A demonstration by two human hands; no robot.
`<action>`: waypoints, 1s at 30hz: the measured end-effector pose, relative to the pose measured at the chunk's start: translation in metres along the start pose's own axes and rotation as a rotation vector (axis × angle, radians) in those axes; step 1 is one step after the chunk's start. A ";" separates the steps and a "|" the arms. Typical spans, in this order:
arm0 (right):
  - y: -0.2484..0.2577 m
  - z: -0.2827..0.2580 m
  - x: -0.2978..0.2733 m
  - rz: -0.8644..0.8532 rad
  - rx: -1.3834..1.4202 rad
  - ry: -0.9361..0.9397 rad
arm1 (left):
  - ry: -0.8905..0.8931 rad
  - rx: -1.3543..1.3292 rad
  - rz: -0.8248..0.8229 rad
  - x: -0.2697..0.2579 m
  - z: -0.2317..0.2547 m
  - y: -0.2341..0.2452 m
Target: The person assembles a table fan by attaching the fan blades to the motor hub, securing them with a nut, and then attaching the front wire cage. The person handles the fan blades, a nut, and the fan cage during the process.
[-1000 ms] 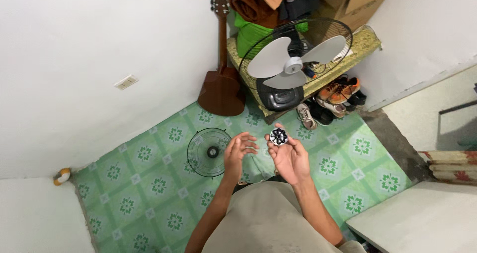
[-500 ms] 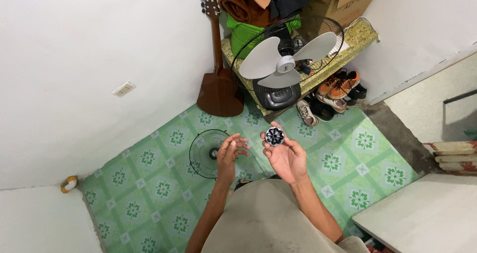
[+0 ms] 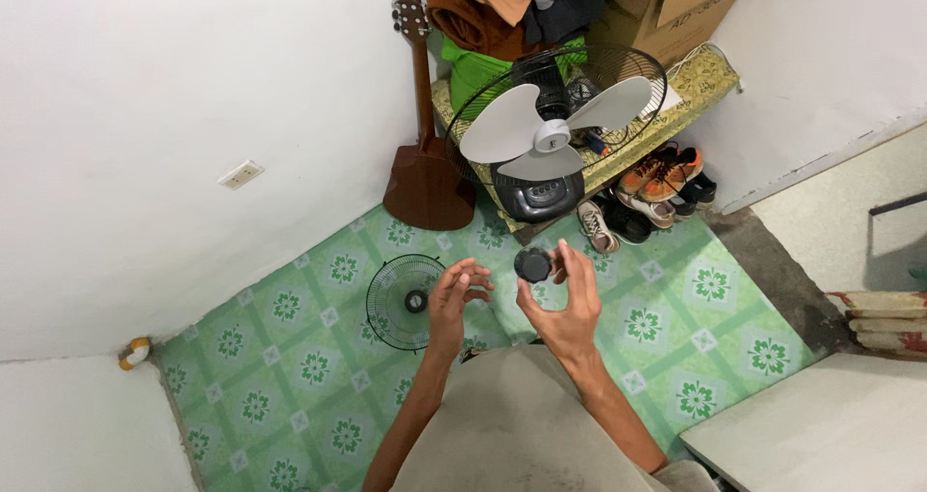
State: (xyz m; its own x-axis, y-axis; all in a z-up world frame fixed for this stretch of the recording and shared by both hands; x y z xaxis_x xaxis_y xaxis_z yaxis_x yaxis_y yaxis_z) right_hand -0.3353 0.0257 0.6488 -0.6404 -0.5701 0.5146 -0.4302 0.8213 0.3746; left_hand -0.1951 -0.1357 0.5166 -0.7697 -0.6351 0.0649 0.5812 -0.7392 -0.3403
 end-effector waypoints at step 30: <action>-0.041 0.181 0.048 -0.187 1.766 -0.746 | 0.062 -0.079 0.073 0.091 -0.053 -0.070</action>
State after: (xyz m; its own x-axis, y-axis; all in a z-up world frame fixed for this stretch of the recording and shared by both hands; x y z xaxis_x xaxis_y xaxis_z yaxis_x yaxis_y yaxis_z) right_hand -0.4635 -0.0318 0.5191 -0.4126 -0.9109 0.0028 -0.2677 0.1183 -0.9562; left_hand -0.3199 -0.1300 0.4969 -0.7422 -0.6698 -0.0201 0.6157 -0.6698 -0.4151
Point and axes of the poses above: each hand's wrist, its own x-axis towards the middle knuckle, its own y-axis out of the back of the hand, z = x × y, the point moved 10 cm from there along x, towards the middle knuckle, and after that the axes turned 8 degrees about -z, right-handed, at the moved point
